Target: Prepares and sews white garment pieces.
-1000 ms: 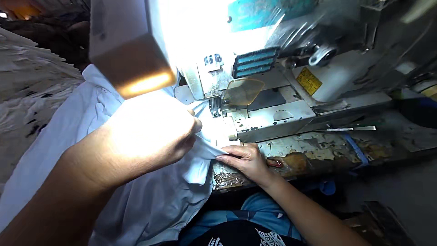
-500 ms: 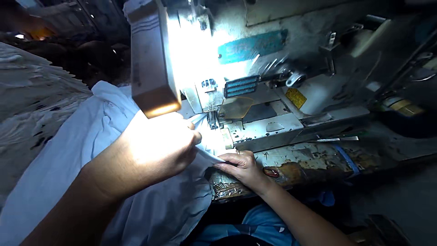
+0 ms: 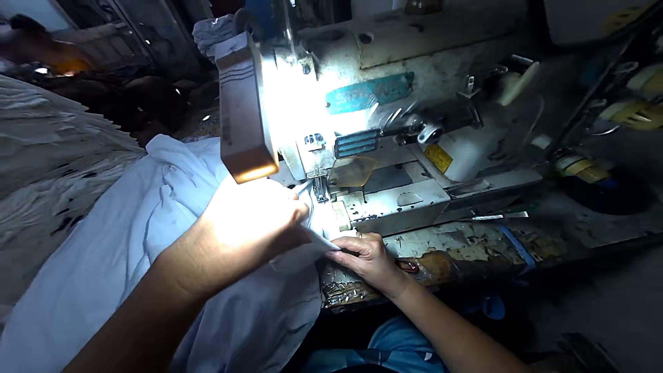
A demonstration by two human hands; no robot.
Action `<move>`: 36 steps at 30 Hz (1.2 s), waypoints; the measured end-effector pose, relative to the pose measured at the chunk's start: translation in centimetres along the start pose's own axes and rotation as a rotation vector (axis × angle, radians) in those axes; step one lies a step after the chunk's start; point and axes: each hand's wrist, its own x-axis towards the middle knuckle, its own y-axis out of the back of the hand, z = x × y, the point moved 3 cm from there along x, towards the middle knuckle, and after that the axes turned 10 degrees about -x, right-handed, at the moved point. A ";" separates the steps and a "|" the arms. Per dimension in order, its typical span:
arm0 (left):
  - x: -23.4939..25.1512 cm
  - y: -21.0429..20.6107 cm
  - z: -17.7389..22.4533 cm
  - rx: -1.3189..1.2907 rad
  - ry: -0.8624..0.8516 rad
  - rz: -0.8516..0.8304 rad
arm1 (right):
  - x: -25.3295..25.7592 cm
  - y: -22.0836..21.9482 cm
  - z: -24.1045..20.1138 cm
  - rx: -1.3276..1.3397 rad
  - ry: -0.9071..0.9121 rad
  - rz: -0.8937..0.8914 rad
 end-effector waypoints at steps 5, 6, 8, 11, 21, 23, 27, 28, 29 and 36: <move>-0.1 -0.3 -0.7 0.055 -0.006 0.003 | -0.1 -0.1 0.2 0.009 0.004 0.005; -0.1 -0.2 -0.4 0.055 -0.008 0.009 | -0.1 -0.1 0.2 0.004 0.005 0.009; 0.0 0.0 0.2 0.060 -0.015 0.019 | -0.1 0.0 0.1 0.009 0.004 0.019; -0.2 0.0 0.2 0.063 -0.015 0.021 | -0.1 -0.1 0.1 0.028 -0.001 0.007; -0.4 0.6 0.9 0.035 0.007 0.034 | 0.2 0.0 0.0 0.022 0.016 0.029; -0.4 0.7 0.9 0.040 0.010 0.015 | 0.2 0.0 0.0 0.018 0.015 0.030; -1.9 -2.0 2.1 -0.089 0.044 0.140 | -0.3 0.4 -2.0 0.034 -0.087 0.031; -2.7 -4.0 2.9 -0.134 0.072 0.181 | -0.5 0.5 -2.8 0.051 -0.106 0.037; -3.6 -6.0 3.4 -0.140 0.124 0.192 | -0.8 0.5 -3.7 0.070 -0.118 0.047; -4.0 -8.2 3.5 -0.129 0.260 0.289 | -1.6 0.5 -4.8 0.050 -0.145 0.071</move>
